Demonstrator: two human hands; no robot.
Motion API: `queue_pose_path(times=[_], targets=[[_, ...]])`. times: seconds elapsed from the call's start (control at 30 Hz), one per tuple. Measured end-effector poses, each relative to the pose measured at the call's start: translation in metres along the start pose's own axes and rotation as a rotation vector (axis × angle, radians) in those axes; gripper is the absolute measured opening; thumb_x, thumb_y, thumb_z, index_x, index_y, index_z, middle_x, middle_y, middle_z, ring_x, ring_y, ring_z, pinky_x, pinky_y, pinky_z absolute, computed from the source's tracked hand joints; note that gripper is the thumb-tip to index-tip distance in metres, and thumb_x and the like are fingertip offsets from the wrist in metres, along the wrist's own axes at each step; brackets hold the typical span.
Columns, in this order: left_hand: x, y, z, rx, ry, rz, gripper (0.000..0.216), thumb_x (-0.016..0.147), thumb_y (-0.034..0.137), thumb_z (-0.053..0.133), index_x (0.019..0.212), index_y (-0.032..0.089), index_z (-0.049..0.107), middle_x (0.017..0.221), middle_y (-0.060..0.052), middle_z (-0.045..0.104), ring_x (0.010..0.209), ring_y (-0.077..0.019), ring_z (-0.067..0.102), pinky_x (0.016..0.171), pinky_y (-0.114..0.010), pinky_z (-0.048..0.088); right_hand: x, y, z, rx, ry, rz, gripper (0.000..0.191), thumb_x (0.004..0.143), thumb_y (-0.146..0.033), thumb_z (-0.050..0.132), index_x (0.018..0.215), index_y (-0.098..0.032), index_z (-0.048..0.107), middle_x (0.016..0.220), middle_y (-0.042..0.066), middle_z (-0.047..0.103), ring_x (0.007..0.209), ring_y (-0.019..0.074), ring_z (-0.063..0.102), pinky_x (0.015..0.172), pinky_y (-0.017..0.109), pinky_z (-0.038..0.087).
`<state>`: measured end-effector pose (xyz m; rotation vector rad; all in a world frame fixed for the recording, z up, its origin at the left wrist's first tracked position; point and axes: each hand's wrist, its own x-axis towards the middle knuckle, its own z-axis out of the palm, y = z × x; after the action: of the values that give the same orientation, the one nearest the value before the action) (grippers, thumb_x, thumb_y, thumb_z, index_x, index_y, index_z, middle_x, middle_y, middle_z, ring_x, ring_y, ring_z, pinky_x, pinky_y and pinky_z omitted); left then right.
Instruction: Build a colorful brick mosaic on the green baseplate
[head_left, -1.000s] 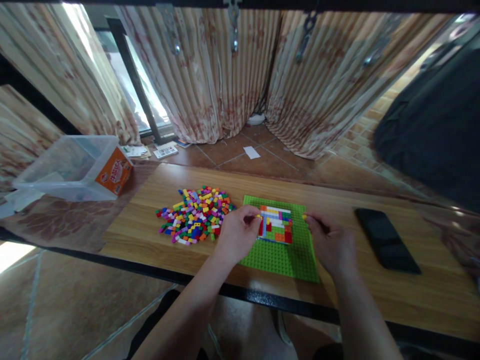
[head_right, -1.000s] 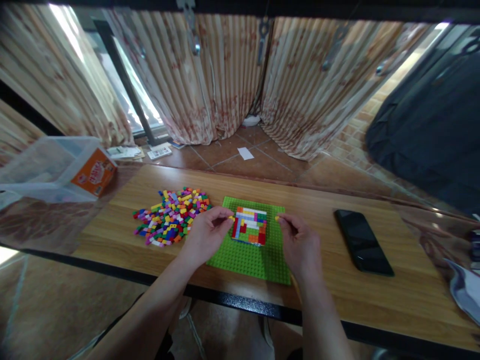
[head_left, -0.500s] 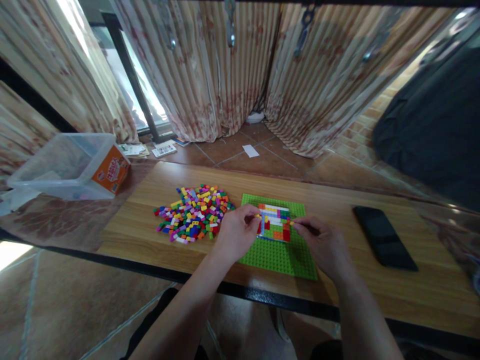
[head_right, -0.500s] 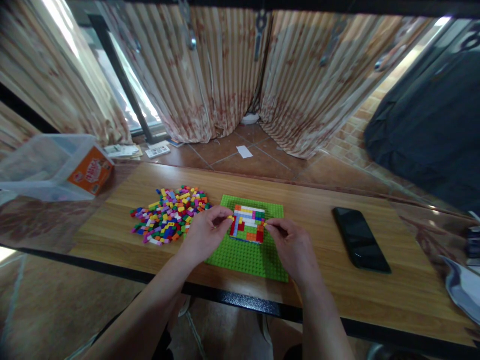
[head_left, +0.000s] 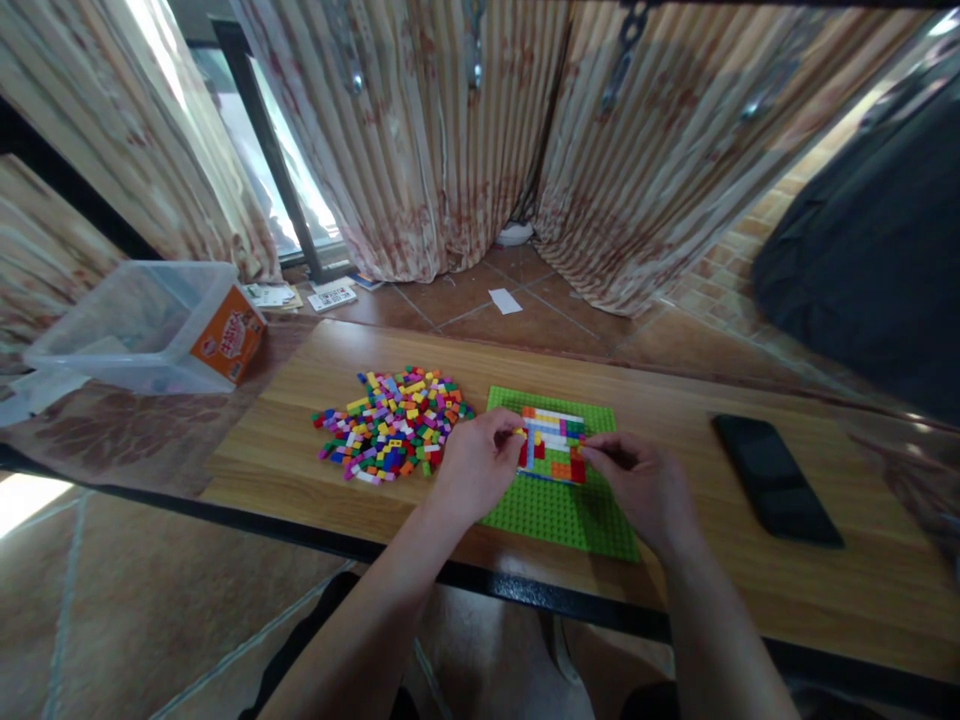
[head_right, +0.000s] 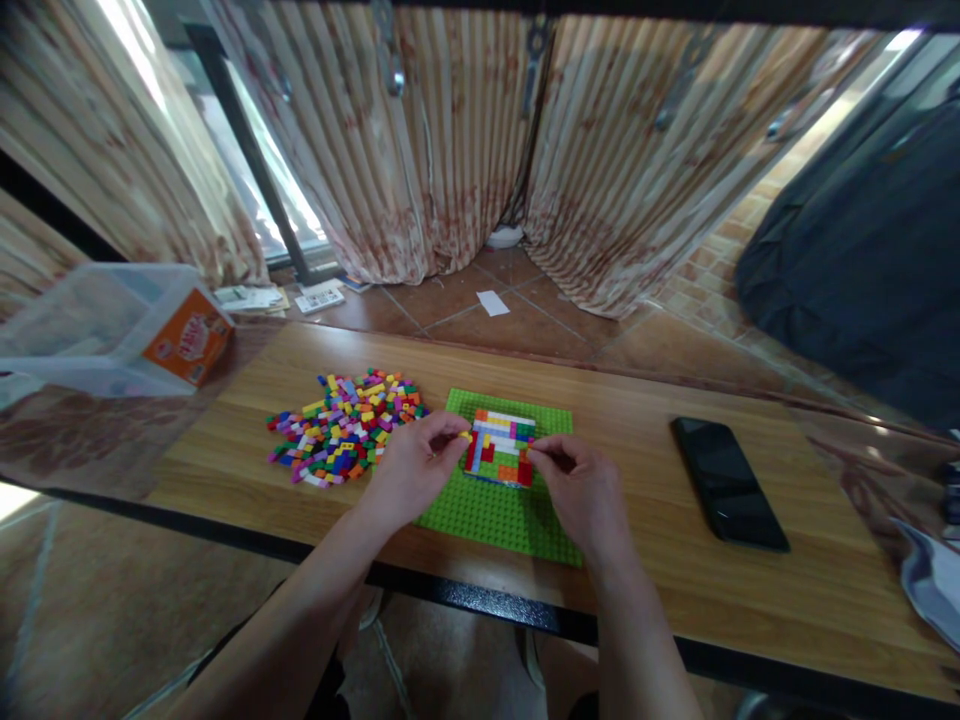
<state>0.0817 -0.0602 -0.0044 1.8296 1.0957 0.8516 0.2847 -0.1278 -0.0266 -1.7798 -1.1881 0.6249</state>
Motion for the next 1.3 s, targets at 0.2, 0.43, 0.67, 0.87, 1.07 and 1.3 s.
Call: queue_pose_path(times=[0.2,0.43,0.67,0.87,1.07,1.3], targets=[[0.000,0.003,-0.001,0.059,-0.003,-0.006,0.016,0.085,0.013,0.056,0.090,0.018,0.070,0.080,-0.002,0.073,0.070,-0.0152,0.066,0.069,-0.027,0.050,0.003,-0.004,0.002,0.207,0.008,0.161,0.031,0.062,-0.044,0.080,0.075,-0.017,0.073,0.067,0.002,0.070,0.060,0.0140,0.060,0.057,0.027,0.046],[0.001,0.001,0.001,0.024,0.003,0.006,0.016,0.085,0.012,0.056,0.088,0.018,0.069,0.078,-0.001,0.072,0.069,-0.0145,0.065,0.066,-0.026,0.050,0.003,-0.008,0.005,0.420,0.003,0.337,0.038,0.048,-0.042,0.089,0.072,-0.017,0.072,0.065,0.001,0.070,0.057,0.0124,0.062,0.056,0.026,0.053],[-0.001,-0.001,0.007,-0.046,0.027,0.066,0.012,0.086,0.013,0.058,0.090,0.019,0.068,0.085,-0.002,0.073,0.073,-0.0146,0.067,0.071,-0.027,0.053,0.003,-0.012,0.008,0.463,0.007,0.354,0.037,0.047,-0.041,0.090,0.069,-0.017,0.072,0.065,0.003,0.072,0.056,0.0139,0.064,0.058,0.029,0.058],[-0.001,0.007,0.014,0.042,0.049,0.180,0.012,0.083,0.010,0.064,0.085,0.020,0.070,0.091,-0.002,0.072,0.089,-0.0176,0.066,0.085,-0.033,0.051,0.002,-0.010,0.006,0.470,0.000,0.371,0.043,0.046,-0.046,0.090,0.071,-0.017,0.073,0.063,0.002,0.071,0.056,0.0116,0.062,0.056,0.025,0.055],[0.002,0.012,0.036,0.224,0.149,0.206,0.009,0.080,0.018,0.074,0.085,0.025,0.076,0.097,-0.003,0.069,0.096,-0.0208,0.062,0.091,-0.040,0.046,0.008,-0.005,0.005,0.528,0.068,0.406,0.044,0.054,-0.056,0.085,0.067,-0.016,0.070,0.062,0.002,0.068,0.052,0.0101,0.059,0.052,0.023,0.052],[0.001,0.013,0.059,0.406,0.109,0.277,0.008,0.083,0.023,0.072,0.086,0.029,0.077,0.091,0.000,0.073,0.096,-0.0233,0.057,0.089,-0.043,0.039,0.008,-0.008,0.006,0.540,0.024,0.395,0.045,0.055,-0.057,0.083,0.066,-0.016,0.069,0.061,0.002,0.067,0.053,0.0099,0.059,0.051,0.022,0.050]])
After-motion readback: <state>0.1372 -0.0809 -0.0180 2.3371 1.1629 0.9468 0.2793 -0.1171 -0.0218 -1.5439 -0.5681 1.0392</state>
